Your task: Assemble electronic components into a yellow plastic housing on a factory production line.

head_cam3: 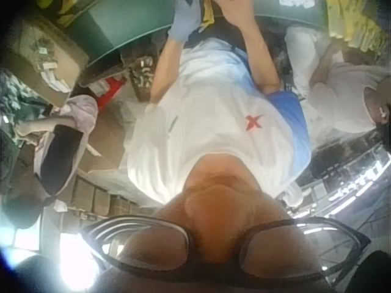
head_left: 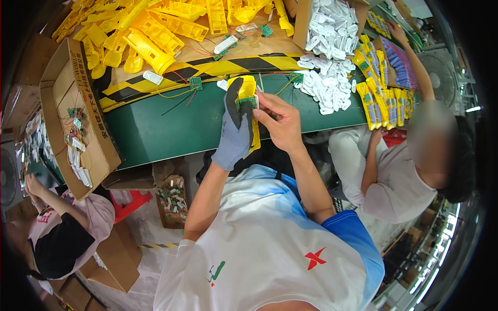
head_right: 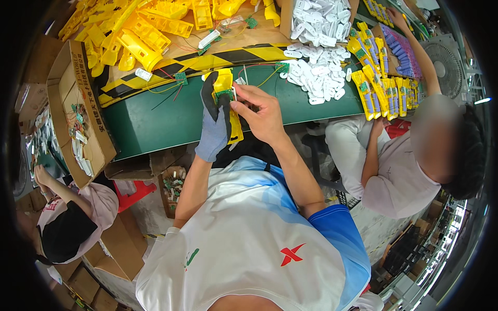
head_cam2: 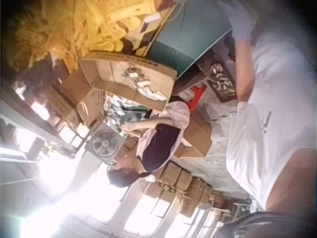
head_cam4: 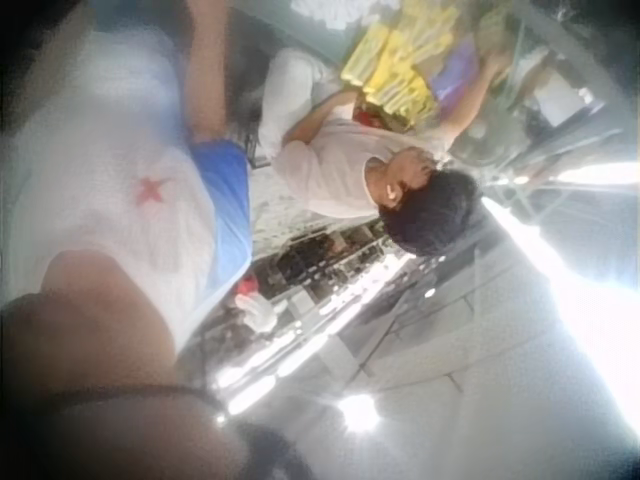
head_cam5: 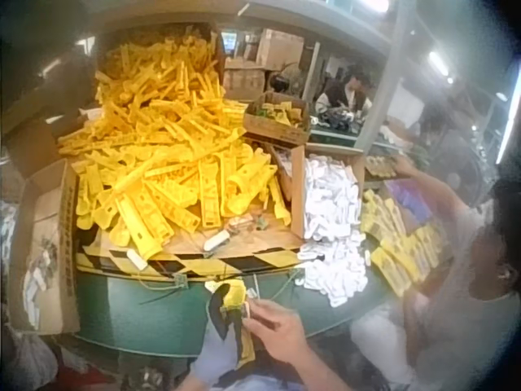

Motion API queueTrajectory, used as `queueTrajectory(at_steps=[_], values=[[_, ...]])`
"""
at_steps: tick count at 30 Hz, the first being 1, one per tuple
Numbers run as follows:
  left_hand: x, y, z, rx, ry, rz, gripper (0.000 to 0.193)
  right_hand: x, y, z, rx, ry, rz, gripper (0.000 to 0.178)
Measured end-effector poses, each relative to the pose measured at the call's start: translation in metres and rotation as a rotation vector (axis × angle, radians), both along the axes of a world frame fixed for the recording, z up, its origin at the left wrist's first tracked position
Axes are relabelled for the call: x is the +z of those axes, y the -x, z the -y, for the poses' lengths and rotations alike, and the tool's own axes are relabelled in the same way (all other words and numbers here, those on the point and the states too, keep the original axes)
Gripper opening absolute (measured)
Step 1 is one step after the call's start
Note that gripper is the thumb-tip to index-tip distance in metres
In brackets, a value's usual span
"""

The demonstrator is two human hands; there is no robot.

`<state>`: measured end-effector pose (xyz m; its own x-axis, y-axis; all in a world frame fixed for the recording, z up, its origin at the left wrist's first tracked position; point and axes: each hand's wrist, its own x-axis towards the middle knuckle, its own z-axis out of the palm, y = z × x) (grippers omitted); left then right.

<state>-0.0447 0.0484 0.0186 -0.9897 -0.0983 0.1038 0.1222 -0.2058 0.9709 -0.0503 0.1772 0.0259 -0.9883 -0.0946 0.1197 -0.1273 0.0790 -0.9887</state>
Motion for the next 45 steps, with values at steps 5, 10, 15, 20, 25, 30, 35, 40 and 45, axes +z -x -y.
queueTrajectory(at_steps=[5, 10, 15, 20, 25, 30, 35, 40, 45], values=[[-0.001, -0.004, 0.001, -0.067, 0.056, 0.102, 0.031, -0.004, -0.002, -0.003, -0.003, -0.062, -0.105, 0.036], [-0.008, -0.007, -0.003, 0.018, 0.168, -0.014, 0.024, -0.004, -0.005, -0.005, 0.013, 0.015, -0.024, 0.037], [-0.004, -0.013, 0.002, -0.023, -0.105, 0.103, 0.022, -0.002, -0.004, 0.001, 0.033, 0.177, 0.021, 0.035], [0.0, -0.008, 0.004, -0.077, -0.048, 0.077, 0.022, -0.001, -0.005, -0.005, 0.019, 0.046, -0.021, 0.03], [-0.036, -0.01, 0.003, 0.051, 0.04, -0.134, 0.027, 0.016, -0.01, -0.005, 0.016, -0.126, -0.249, 0.023], [-0.017, -0.015, -0.001, 0.165, 0.109, -0.034, 0.044, 0.028, -0.016, -0.005, 0.059, -0.259, -0.364, 0.036], [0.006, -0.029, -0.008, 0.046, -0.22, 0.231, 0.045, 0.042, -0.051, -0.011, 0.023, -0.244, -0.254, 0.072], [0.078, -0.03, -0.054, 0.027, -0.111, -0.02, 0.057, 0.058, -0.069, -0.043, 0.063, -0.154, 0.031, 0.065], [0.091, -0.024, -0.08, -0.055, -0.143, -0.142, 0.068, 0.071, -0.076, -0.083, -0.088, -0.391, 0.128, 0.055]])
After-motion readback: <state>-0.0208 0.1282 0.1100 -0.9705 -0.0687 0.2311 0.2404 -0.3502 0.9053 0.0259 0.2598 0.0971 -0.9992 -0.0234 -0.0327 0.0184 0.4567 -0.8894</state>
